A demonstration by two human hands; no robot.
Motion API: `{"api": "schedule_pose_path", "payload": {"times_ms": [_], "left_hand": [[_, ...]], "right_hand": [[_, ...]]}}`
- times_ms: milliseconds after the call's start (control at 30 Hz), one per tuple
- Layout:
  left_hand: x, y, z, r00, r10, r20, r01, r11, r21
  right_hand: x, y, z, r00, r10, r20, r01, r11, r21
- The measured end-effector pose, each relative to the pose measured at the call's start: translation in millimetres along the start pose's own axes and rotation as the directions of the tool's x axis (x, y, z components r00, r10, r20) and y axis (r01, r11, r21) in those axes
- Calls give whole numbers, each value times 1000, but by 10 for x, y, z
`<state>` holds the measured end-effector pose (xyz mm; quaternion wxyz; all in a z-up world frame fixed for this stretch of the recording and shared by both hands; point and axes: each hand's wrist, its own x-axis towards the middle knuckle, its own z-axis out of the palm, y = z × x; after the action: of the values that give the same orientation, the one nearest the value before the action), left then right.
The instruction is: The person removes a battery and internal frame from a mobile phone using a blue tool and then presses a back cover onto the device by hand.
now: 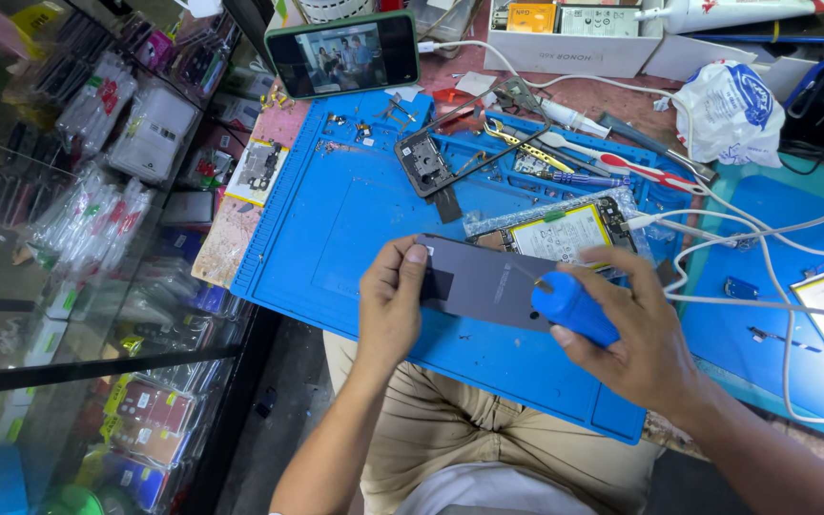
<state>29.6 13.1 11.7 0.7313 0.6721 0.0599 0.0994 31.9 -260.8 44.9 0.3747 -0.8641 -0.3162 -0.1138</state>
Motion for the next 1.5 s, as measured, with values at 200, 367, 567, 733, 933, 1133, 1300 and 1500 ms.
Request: {"api": "schedule_pose_path", "payload": {"times_ms": [200,367,567,733,933,1133,1300,1500], "left_hand": [[-89,-147,-31,998,38,-53,-41,997,-59],[-37,-207,-44,996,-86,-15,84,992,-92],[-99,200,-96,959,89,268,-111,992,66],[-79,50,-36,989,-140,41,144,984,-102],[-30,23,35,981,-172,93,188,959,-212],[-60,-71,106,990,-102,99,118,978,-173],[-139,-15,248,993,-105,-61,77,931,-357],[-196,-17,323,970,-231,70,239,882,-406]], "right_hand": [[-44,235,25,792,514,330,-608,716,343],[31,194,3,890,430,154,-455,861,227],[179,140,-75,976,199,-87,-203,978,-51],[176,193,-208,934,288,-212,-293,956,8],[178,160,-110,915,402,-27,-401,916,29],[182,87,-46,943,326,71,-316,941,-118],[155,-131,-30,966,206,154,-197,978,-73],[201,-273,-14,974,81,212,-61,993,-100]]}}
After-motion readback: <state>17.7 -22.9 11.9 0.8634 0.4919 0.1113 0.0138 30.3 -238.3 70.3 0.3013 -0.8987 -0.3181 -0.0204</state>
